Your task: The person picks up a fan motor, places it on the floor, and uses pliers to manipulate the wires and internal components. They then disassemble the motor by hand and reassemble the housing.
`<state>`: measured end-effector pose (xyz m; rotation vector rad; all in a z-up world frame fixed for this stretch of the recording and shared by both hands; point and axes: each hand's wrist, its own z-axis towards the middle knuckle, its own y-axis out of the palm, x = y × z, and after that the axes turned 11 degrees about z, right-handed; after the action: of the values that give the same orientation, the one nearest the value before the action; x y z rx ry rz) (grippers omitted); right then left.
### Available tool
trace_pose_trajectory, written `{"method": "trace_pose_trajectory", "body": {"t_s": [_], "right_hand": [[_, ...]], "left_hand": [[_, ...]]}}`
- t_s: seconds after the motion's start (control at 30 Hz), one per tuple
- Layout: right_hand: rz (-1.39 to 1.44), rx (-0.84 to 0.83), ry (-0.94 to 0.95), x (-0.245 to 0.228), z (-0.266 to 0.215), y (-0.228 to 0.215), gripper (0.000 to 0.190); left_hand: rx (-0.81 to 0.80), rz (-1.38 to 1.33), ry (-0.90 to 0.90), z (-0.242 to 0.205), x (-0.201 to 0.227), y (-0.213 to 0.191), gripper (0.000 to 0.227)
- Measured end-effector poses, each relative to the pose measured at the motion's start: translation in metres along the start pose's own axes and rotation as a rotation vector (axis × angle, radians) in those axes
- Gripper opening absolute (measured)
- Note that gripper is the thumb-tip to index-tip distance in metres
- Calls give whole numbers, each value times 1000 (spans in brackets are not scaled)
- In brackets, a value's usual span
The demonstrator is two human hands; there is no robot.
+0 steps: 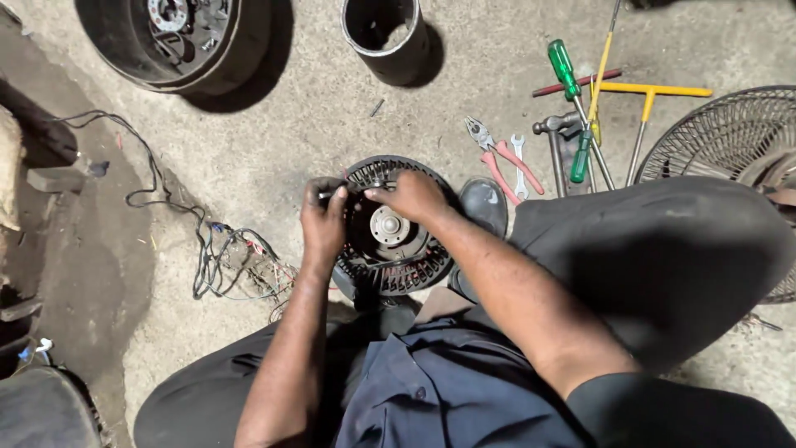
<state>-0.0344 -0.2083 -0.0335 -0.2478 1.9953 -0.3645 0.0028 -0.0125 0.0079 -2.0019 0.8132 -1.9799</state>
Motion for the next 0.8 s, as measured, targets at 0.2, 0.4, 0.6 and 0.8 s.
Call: {"method": "trace_pose_trajectory", "body": {"t_s": [0.2,0.4,0.6,0.8], "right_hand": [[-113,-27,70,-11,1,-2,86],[-136,-76,185,-32,-6,-9,90],[-218,-8,97,23,18,20,47],[-208,-82,-89,64,33,31,35]], "left_hand": [[4,294,45,3,27,-16,17],[-171,686,174,13,47,-24,21],[-258,1346,615,21,77,21,14],[-494,1632,666,21,99,76,12]]}}
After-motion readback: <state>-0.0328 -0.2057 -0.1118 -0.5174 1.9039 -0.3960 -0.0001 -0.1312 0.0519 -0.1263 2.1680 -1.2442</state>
